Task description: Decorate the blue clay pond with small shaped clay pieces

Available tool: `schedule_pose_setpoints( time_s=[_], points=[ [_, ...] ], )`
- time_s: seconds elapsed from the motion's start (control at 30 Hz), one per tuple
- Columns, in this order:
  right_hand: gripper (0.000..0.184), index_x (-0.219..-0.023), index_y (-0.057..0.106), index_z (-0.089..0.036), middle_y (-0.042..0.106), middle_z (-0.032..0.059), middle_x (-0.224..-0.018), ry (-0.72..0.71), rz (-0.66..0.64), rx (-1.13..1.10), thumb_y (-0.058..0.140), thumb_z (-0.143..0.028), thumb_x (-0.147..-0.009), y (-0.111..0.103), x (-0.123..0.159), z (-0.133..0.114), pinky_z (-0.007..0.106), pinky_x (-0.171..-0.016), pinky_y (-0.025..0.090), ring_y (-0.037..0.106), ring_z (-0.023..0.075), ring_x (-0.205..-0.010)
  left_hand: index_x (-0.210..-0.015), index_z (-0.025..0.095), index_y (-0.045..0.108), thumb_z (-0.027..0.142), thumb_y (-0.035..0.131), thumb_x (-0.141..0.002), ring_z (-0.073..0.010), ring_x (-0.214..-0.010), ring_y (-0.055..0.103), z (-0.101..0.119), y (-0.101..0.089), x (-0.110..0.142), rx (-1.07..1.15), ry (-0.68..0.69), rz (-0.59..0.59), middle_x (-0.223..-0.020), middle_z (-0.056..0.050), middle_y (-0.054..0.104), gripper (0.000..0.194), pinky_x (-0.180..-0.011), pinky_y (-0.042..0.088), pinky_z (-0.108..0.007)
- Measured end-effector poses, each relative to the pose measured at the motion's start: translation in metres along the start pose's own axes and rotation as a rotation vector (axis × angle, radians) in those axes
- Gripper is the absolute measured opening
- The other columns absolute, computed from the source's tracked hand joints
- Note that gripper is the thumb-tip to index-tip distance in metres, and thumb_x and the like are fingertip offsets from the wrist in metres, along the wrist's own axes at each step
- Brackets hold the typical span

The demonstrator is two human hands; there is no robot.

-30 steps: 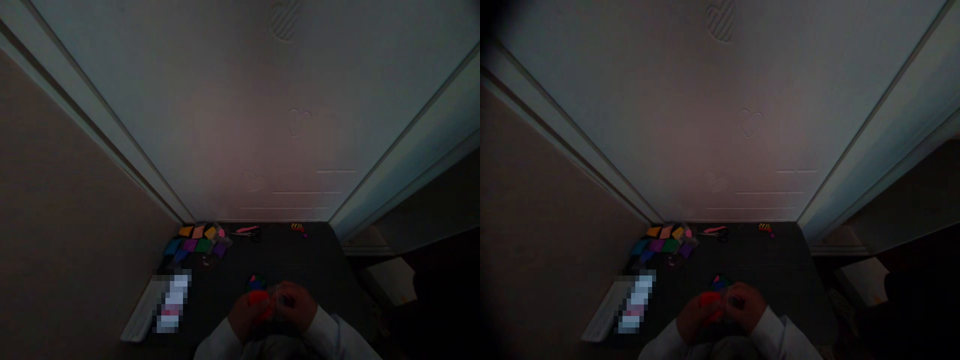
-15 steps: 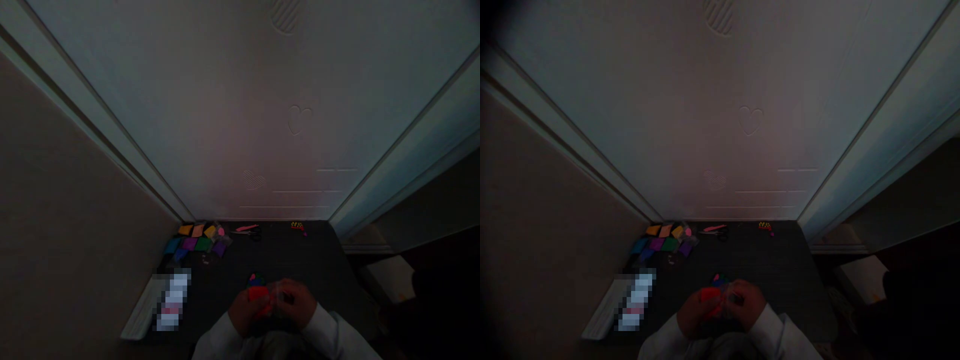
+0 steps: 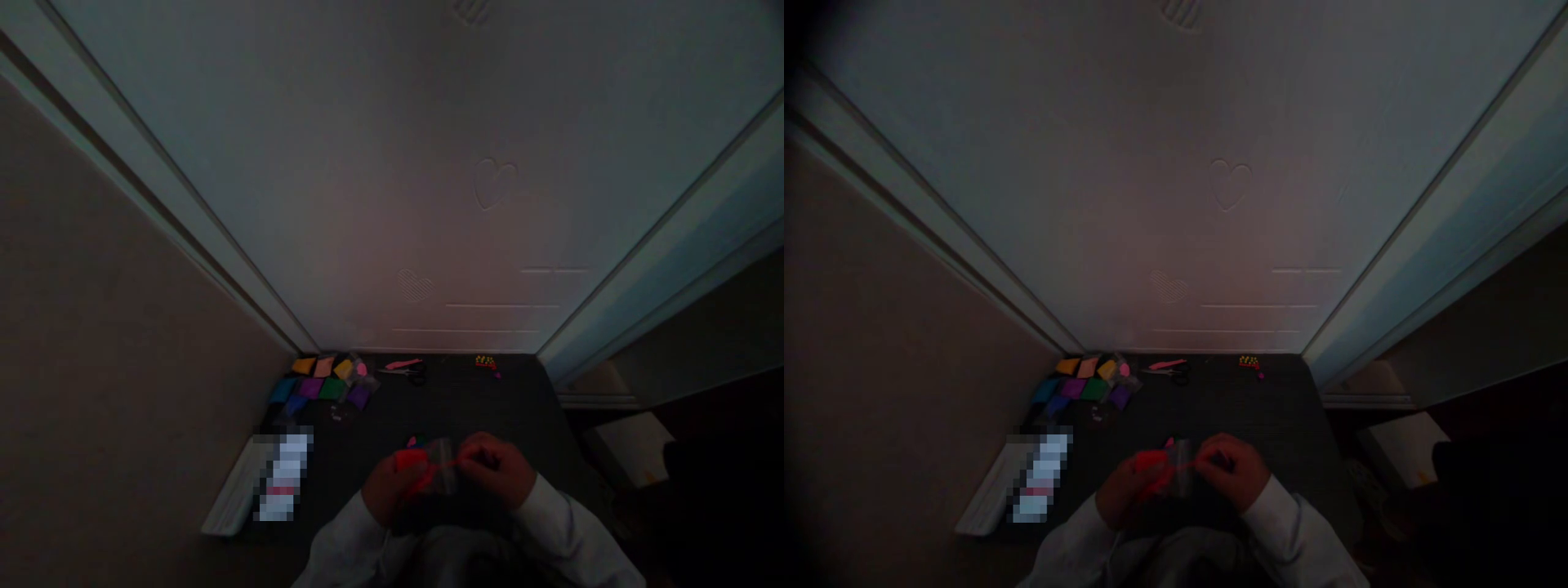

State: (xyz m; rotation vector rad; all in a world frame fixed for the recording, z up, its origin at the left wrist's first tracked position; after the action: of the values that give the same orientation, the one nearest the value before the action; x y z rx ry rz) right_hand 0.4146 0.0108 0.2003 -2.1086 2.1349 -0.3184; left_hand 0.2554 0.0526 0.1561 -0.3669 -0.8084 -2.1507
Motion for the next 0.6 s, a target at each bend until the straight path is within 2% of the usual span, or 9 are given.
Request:
schedule_pose_setpoints(
  time_s=[0.13,0.23,0.33,0.47,0.6],
  points=[
    [0.019,-0.074,0.061,-0.015,0.059,0.0047,-0.075,0.051,0.02,-0.018,0.057,-0.034,-0.072,-0.009,0.0,0.002,0.027,-0.065,0.043,0.055,0.0147,-0.071,-0.068,0.011,0.054,0.028,0.052,-0.077,-0.0056,-0.045,0.045,-0.002,-0.008,0.0,0.012,0.036,0.004,-0.055,0.005,0.051,0.019,-0.048,0.038,-0.021],
    [0.021,-0.075,0.061,-0.015,0.059,0.0023,-0.067,0.097,0.012,-0.035,0.057,-0.035,-0.071,-0.007,0.0,0.003,0.025,-0.058,0.042,0.053,0.0128,-0.062,-0.069,0.011,0.053,0.027,0.05,-0.079,-0.0055,-0.046,0.047,-0.004,-0.01,0.0,0.019,0.043,0.006,-0.056,0.005,0.052,0.019,-0.048,0.04,-0.021],
    [0.023,-0.078,0.061,-0.014,0.06,0.0024,-0.066,0.123,-0.01,-0.06,0.057,-0.036,-0.071,-0.001,-0.001,0.003,0.025,-0.057,0.042,0.053,0.0129,-0.061,-0.068,0.011,0.053,0.027,0.05,-0.079,-0.0051,-0.045,0.046,-0.004,-0.009,0.001,0.029,0.044,-0.003,-0.055,0.005,0.051,0.02,-0.046,0.039,-0.02],
    [0.025,-0.084,0.062,-0.014,0.065,0.0054,-0.074,0.135,-0.066,-0.105,0.058,-0.035,-0.071,0.013,-0.002,0.001,0.027,-0.062,0.045,0.059,0.0154,-0.067,-0.07,0.011,0.056,0.029,0.058,-0.072,-0.0057,-0.046,0.047,-0.002,-0.005,0.004,0.048,0.034,-0.009,-0.055,0.004,0.054,0.019,-0.046,0.037,-0.02],
    [0.028,-0.091,0.063,-0.015,0.067,0.0068,-0.086,0.126,-0.145,-0.137,0.057,-0.035,-0.071,0.027,-0.002,-0.002,0.029,-0.07,0.046,0.061,0.0175,-0.077,-0.074,0.01,0.061,0.034,0.067,-0.06,-0.0083,-0.051,0.051,0.001,-0.003,0.008,0.067,0.015,0.01,-0.059,0.0,0.06,0.029,-0.051,0.037,-0.021]
  ],
)
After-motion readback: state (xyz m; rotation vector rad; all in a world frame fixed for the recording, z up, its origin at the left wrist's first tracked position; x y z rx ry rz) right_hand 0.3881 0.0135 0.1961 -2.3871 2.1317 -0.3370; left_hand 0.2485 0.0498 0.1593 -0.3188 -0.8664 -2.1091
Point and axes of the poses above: each hand's wrist, its own x-axis away from the middle knuckle, its own y-axis out of the palm, z = x × y, the point moved 5 cm from there along -x, towards the middle knuckle
